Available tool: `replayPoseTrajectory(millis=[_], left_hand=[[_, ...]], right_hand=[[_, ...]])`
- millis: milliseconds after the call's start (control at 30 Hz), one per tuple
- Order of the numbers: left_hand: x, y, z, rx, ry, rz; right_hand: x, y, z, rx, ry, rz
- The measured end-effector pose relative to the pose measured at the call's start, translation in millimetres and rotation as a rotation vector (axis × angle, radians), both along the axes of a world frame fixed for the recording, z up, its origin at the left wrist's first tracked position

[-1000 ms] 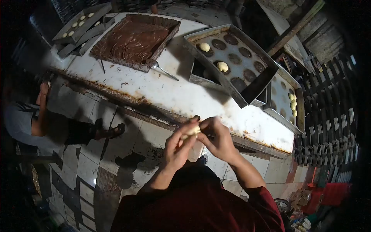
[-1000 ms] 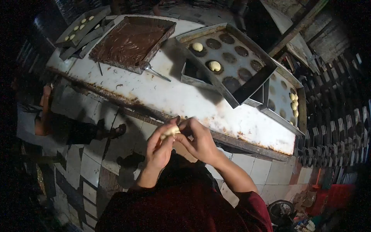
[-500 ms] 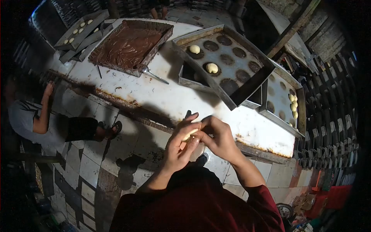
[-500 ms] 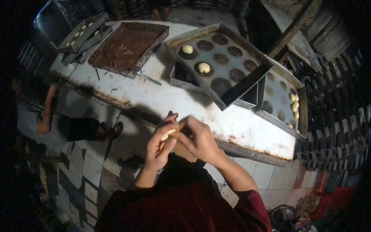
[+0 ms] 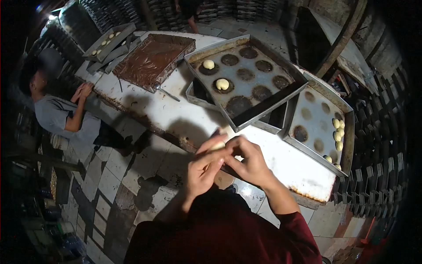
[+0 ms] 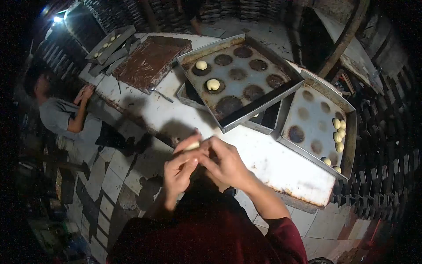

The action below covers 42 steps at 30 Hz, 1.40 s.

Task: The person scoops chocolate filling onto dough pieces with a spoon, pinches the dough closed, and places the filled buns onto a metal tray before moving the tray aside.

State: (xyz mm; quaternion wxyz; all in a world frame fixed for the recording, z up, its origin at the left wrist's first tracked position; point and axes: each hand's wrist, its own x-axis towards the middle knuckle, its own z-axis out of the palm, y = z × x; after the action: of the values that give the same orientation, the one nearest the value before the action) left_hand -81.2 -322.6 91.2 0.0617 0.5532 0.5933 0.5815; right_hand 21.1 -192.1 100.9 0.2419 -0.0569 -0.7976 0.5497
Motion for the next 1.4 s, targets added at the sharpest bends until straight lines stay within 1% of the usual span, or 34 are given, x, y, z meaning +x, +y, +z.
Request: replayPoseTrajectory(millis=[33,67,133,167,200,267,333,367,400,467,500,533,567,600,633,667,700,733,767,800,833,867,900,967,1000,1033,1067,1133,1167,1200,1267,1333,1367,1400], left_hand=[[5,-2,-2,0.034,-0.186,-0.053],[3,0,-5,0.032,-0.182,-0.039],[-6,5,-8,0.072,-0.174,0.106],[-3,15,0,0.139,-0.475,0.172],[-8,23,-4,0.195,-0.62,0.326],[-19,27,2,0.274,-1.168,0.16],[-25,29,-10,0.239,-1.152,0.065],[-30,23,-13,0.237,-1.179,-0.074],[-38,21,-15,0.233,-1.189,-0.084],[-57,21,-18,0.2,-0.68,-0.059],[-72,21,-27,0.226,-0.556,-0.177],[-82,22,-28,0.225,-0.564,-0.2],[-91,22,-29,0.203,-0.676,-0.113],[-100,24,-30,0.177,-0.791,-0.025],[-108,34,-27,0.267,-0.992,0.028],[-119,35,-18,0.2,-1.153,0.019],[-127,40,-14,0.136,-1.258,-0.017],[-130,44,-14,0.062,-1.367,-0.056],[-134,47,-20,0.049,-1.361,-0.282],[-133,47,-23,0.004,-1.382,-0.418],[-132,43,-36,-0.049,-1.292,-0.578],[-132,39,-47,-0.1,-1.201,-0.733],[-135,42,-42,-0.105,-1.204,-0.9],[-153,24,-50,-0.443,-1.043,-1.228],[-165,20,-48,-0.569,-0.961,-1.409],[-175,15,-65,-0.724,-0.818,-1.484],[-181,4,-94,-0.873,-0.667,-1.545],[-187,-49,-170,-1.399,-0.614,-0.948],[-195,-86,-235,-1.333,-0.434,-0.724],[-199,-110,-281,-1.25,-0.259,-0.5],[-204,-107,-293,-1.257,-0.252,-0.531],[-198,-105,-303,-1.265,-0.276,-0.556],[-195,-114,-303,-1.28,-0.286,-0.57],[-195,-117,-305,-1.29,-0.289,-0.58]], right_hand=[[-1,5,3,-0.027,0.04,0.054],[-3,4,2,-0.03,0.044,0.068],[-10,-2,-3,-0.245,0.029,0.096],[-18,-2,-7,0.117,0.147,0.034],[-25,-12,-9,0.258,0.267,0.025],[-34,-24,-13,0.419,0.224,-0.055],[-46,-15,-17,0.59,0.273,-0.188],[-53,-8,-14,0.569,0.262,-0.179],[-61,-3,-8,0.515,0.308,-0.19],[-74,1,-11,0.172,0.243,-0.171],[-84,-1,-15,0.181,0.234,-0.192],[-96,-7,-21,0.082,0.282,-0.253],[-106,-11,-29,-0.015,0.331,-0.313],[-112,-16,-38,0.062,0.256,-0.33],[-121,-24,-33,0.255,0.224,-0.38],[-132,-29,-28,0.452,0.192,-0.429],[-139,-32,-32,0.573,0.103,-0.358],[-146,-35,-38,0.562,0.059,-0.41],[-152,-28,-37,0.565,0.089,-0.448],[-155,-16,-34,0.569,0.118,-0.487],[-156,5,-37,0.561,0.27,-0.47],[-147,16,-21,0.432,0.215,-0.493],[-137,27,-14,0.269,0.183,-0.479],[-126,51,20,0.166,0.342,-0.588],[-120,65,48,0.429,0.335,-0.675],[-106,75,65,0.544,0.241,-0.782],[-108,78,68,0.448,0.314,-0.928],[-99,101,40,0.632,0.111,-1.103],[-102,107,18,0.608,-0.325,-0.946],[-106,112,-9,0.561,-0.745,-0.759],[-99,116,-68,1.302,-0.665,-0.518],[-125,139,-30,1.015,-0.554,-0.615],[-133,142,5,0.588,-0.569,-0.692],[-147,134,40,0.403,-0.596,-0.852]])
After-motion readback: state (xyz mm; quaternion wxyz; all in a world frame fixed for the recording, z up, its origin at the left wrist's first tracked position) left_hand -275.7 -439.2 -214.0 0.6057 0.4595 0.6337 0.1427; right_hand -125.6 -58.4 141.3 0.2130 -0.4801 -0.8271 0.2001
